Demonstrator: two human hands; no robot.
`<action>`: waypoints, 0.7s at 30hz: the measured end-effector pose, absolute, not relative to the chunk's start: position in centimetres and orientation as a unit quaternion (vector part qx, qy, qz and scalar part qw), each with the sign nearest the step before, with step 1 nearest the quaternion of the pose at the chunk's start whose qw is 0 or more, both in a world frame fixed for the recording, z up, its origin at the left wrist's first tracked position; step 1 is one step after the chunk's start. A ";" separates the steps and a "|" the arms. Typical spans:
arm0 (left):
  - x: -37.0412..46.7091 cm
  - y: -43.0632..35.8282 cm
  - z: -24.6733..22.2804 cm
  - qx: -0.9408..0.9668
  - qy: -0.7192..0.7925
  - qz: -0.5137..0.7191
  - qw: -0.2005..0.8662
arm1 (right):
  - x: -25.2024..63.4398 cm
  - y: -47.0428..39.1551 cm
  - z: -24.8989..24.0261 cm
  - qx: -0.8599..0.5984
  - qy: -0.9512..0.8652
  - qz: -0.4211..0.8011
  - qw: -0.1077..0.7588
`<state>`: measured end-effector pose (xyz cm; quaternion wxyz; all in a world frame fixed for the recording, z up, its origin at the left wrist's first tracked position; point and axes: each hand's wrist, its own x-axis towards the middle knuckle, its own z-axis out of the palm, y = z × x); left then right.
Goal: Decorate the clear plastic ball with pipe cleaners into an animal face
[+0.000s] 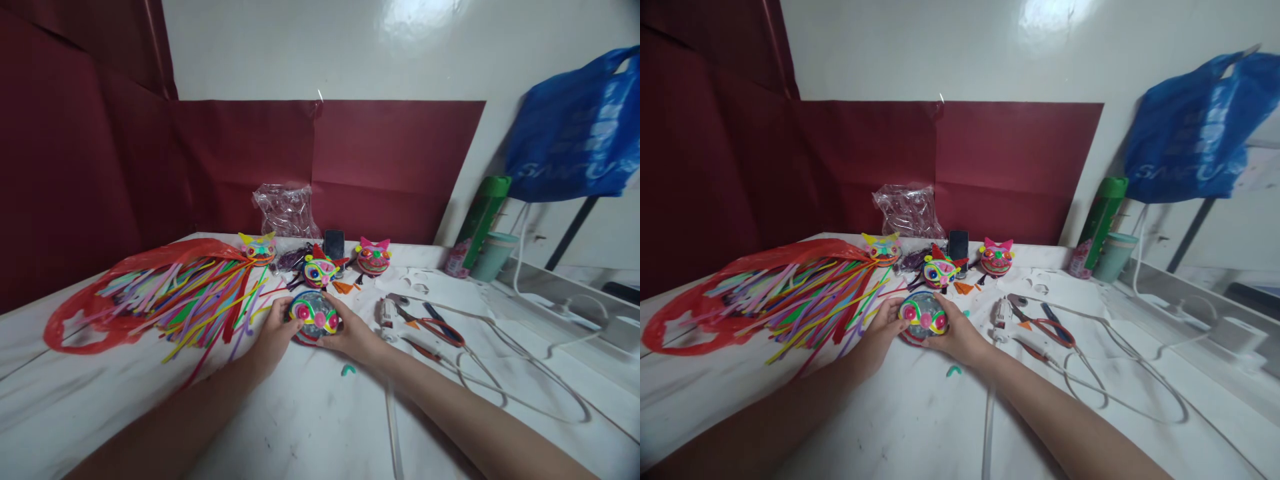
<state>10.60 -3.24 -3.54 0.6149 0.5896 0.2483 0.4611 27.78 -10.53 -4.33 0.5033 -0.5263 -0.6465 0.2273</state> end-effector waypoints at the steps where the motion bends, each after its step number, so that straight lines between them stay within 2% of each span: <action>1: 10.6 -3.3 -3.6 0.594 0.253 0.464 0.607 | 27.7 -10.6 -4.3 -0.529 -0.648 0.223 0.501; 14: 10.5 -3.2 -3.8 0.603 0.281 0.465 0.585 | 25.9 -11.3 -3.5 -0.557 -0.670 0.145 0.468; 21: 10.6 -3.2 -3.1 0.581 0.273 0.446 0.624 | 27.4 -10.4 -4.6 -0.540 -0.627 0.215 0.518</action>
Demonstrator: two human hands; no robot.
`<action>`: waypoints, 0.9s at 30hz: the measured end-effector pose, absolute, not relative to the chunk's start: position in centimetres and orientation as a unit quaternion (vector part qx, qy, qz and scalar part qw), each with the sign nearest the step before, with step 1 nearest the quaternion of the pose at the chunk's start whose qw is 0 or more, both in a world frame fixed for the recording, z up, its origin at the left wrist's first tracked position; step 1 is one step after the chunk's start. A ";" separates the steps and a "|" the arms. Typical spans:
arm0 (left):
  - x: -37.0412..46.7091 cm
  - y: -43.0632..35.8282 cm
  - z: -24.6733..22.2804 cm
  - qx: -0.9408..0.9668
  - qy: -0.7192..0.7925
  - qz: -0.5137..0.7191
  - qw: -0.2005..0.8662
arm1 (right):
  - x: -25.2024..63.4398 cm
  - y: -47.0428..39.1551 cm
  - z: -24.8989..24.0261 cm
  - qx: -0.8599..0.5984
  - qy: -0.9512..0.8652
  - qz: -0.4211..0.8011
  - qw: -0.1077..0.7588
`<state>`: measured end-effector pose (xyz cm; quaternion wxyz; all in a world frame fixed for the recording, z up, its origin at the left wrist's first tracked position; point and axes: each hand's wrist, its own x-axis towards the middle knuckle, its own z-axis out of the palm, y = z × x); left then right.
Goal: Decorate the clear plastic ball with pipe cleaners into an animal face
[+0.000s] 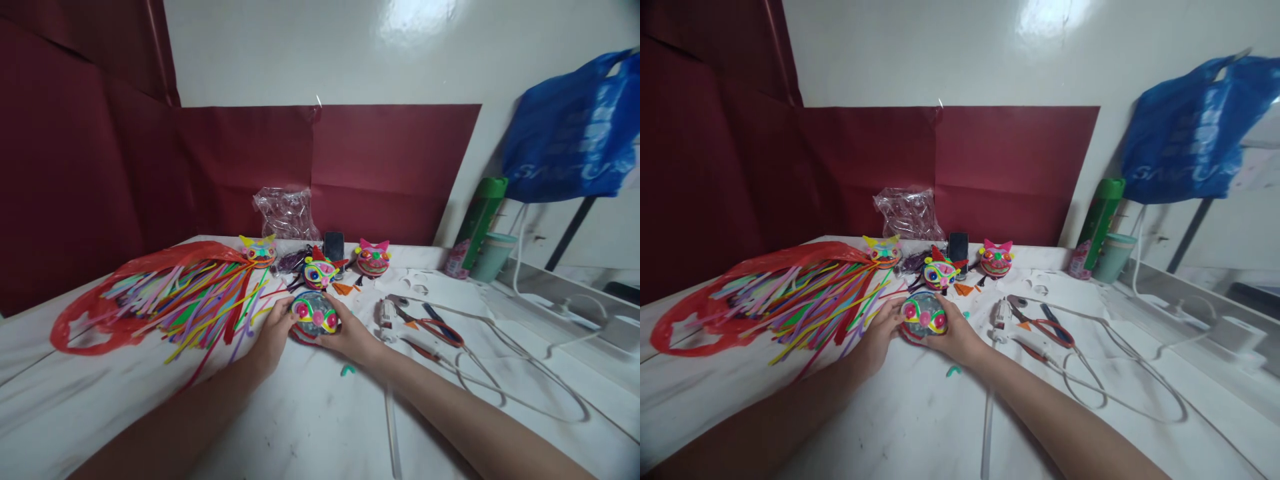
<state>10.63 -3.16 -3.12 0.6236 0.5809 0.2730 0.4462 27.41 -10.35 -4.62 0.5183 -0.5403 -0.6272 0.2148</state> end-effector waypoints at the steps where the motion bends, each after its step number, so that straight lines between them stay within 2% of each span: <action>1: 10.6 -3.2 -2.9 0.574 0.278 0.441 0.632 | 27.6 -10.3 -4.7 -0.533 -0.623 0.231 0.524; 8: 10.3 -3.4 -2.4 0.559 0.267 0.434 0.654 | 27.7 -10.1 -4.6 -0.505 -0.586 0.313 0.551; 16: 10.6 -2.7 -3.1 0.612 0.250 0.448 0.602 | 27.8 -10.2 -4.1 -0.519 -0.562 0.331 0.552; 21: 10.5 -2.2 -3.2 0.600 0.221 0.436 0.634 | 27.8 -10.0 -4.2 -0.469 -0.579 0.357 0.563; 27: 10.5 -1.5 -3.7 0.597 0.226 0.428 0.640 | 28.2 -9.5 -4.8 -0.473 -0.578 0.339 0.572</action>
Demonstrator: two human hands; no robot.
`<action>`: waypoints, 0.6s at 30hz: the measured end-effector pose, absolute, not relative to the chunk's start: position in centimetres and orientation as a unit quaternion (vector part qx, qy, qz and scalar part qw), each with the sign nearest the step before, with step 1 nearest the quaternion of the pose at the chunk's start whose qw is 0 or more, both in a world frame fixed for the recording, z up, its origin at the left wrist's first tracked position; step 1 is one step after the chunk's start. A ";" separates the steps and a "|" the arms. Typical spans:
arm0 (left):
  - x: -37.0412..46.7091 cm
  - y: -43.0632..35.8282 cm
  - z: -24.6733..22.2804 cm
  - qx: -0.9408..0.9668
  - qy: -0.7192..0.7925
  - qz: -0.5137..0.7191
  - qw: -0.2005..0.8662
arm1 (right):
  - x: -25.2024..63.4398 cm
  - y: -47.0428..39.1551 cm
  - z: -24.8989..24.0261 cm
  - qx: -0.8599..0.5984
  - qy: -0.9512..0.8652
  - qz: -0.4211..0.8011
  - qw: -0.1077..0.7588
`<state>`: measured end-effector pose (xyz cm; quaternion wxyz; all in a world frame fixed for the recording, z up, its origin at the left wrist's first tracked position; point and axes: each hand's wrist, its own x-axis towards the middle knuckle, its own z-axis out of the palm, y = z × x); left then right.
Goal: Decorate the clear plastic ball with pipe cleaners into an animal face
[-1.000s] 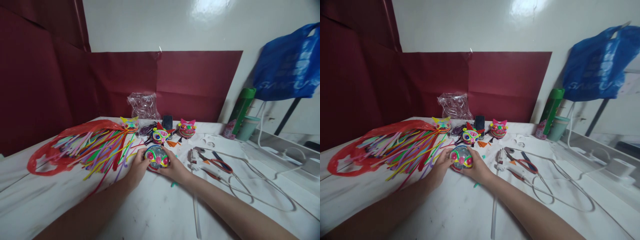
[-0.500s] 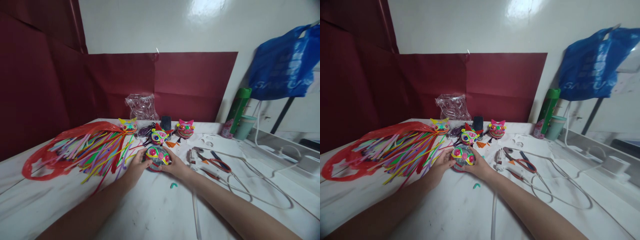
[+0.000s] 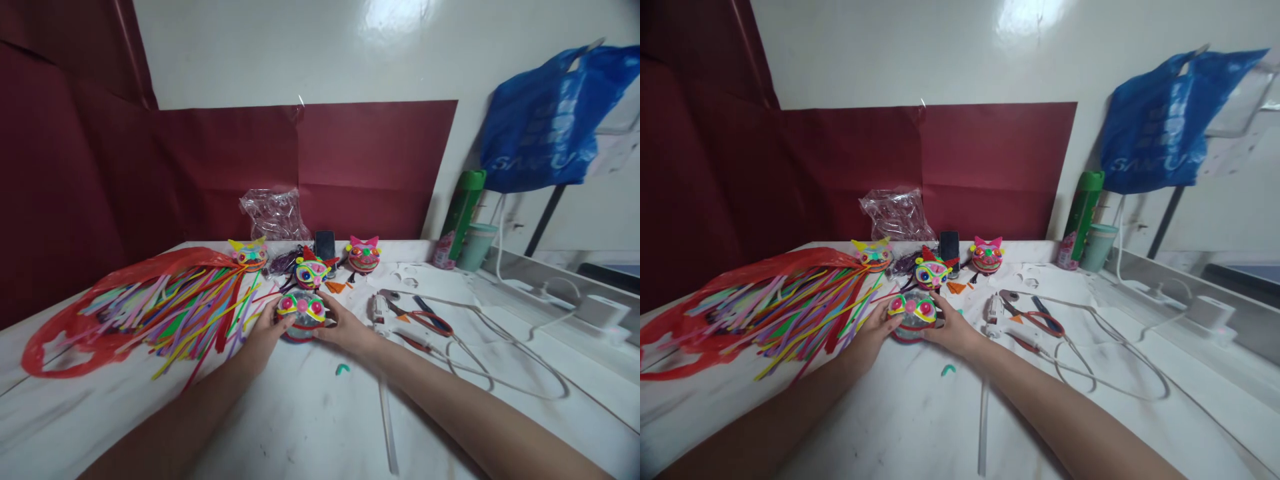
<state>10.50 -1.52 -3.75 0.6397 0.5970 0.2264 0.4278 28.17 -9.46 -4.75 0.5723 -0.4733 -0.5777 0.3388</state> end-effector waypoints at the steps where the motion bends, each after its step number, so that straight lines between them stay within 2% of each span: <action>1: 10.5 -1.4 -3.9 0.598 0.229 0.427 0.638 | 28.2 -9.4 -4.8 -0.475 -0.575 0.339 0.573; 9: 10.2 -1.5 -3.2 0.622 0.275 0.456 0.574 | 28.5 -9.4 -4.0 -0.509 -0.545 0.320 0.584; 14: 9.5 -1.9 -1.8 0.641 0.332 0.568 0.395 | 28.9 -9.5 -2.7 -0.539 -0.493 0.279 0.623; 18: 9.2 -4.2 -0.4 0.743 0.230 0.579 0.242 | 27.9 -10.4 -1.0 -0.520 -0.507 0.319 0.608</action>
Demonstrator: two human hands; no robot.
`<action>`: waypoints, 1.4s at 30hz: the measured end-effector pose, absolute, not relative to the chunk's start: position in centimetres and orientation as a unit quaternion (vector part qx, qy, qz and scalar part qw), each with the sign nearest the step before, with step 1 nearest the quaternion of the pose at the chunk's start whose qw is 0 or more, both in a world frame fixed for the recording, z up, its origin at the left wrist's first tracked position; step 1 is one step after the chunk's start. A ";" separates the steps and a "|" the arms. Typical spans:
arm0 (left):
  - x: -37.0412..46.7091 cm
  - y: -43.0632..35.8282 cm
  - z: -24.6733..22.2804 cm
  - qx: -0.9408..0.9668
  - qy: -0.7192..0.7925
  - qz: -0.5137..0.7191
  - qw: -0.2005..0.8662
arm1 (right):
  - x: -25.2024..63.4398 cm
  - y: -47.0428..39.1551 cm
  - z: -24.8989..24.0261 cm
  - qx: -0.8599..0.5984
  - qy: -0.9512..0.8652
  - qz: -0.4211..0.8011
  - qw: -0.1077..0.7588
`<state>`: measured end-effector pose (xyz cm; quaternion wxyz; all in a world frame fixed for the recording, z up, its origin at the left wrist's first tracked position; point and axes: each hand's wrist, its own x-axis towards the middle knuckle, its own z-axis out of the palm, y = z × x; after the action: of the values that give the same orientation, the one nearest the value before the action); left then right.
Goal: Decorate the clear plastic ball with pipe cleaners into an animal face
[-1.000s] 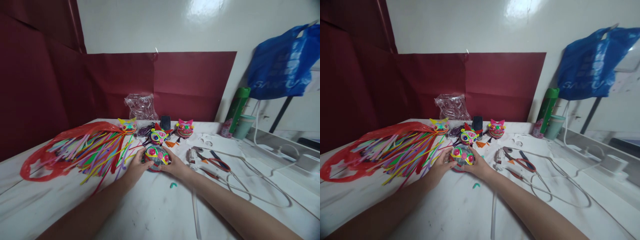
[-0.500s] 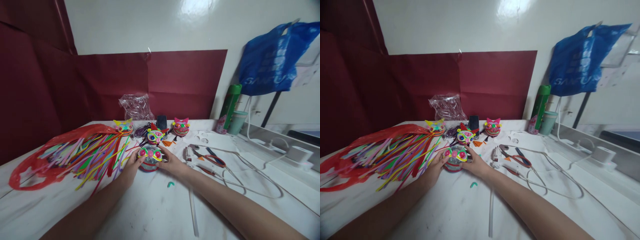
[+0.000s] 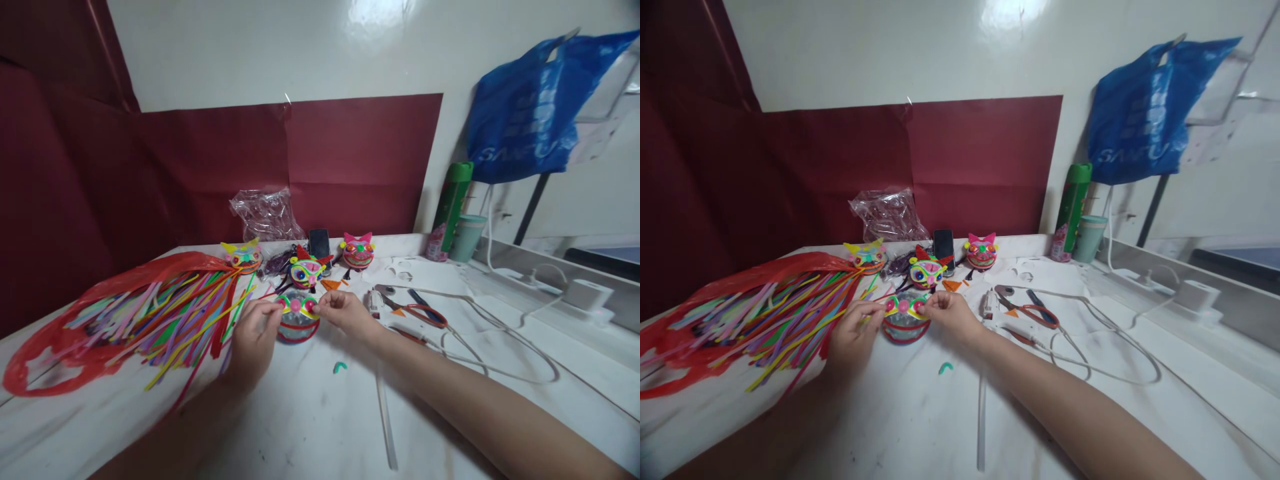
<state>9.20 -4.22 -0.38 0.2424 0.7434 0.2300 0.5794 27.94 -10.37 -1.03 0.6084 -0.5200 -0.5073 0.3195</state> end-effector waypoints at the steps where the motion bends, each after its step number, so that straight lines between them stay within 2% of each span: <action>1: 9.2 -5.0 -0.1 0.765 0.199 0.570 0.222 | 27.5 -10.7 -0.6 -0.509 -0.515 0.337 0.601; 5: 9.5 -7.4 0.3 0.808 0.162 0.531 0.196 | 25.6 -12.0 0.4 -0.465 -0.542 0.391 0.581; 12: 9.3 -7.6 0.1 0.819 0.190 0.479 0.250 | 24.6 -12.5 -0.1 -0.480 -0.554 0.400 0.551; 19: 9.2 -7.3 0.3 0.847 0.184 0.463 0.184 | 25.0 -12.0 -0.7 -0.486 -0.564 0.381 0.549; 31: 9.3 -7.2 -0.2 0.876 0.179 0.421 0.151 | 24.9 -11.8 -1.2 -0.482 -0.567 0.385 0.545; 34: 9.4 -7.4 -0.3 0.866 0.200 0.410 0.202 | 24.7 -12.0 -1.0 -0.486 -0.566 0.382 0.545; 39: 9.6 -7.7 -0.4 0.821 0.236 0.354 0.380 | 24.4 -12.4 -0.5 -0.460 -0.546 0.451 0.535; 42: 9.4 -7.3 -0.7 0.804 0.228 0.379 0.397 | 24.4 -12.4 -0.3 -0.447 -0.522 0.487 0.539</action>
<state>9.39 -7.28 -0.72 0.3965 0.8044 0.2281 0.3792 24.39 -12.41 -0.34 0.5388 -0.4471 -0.5222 0.4869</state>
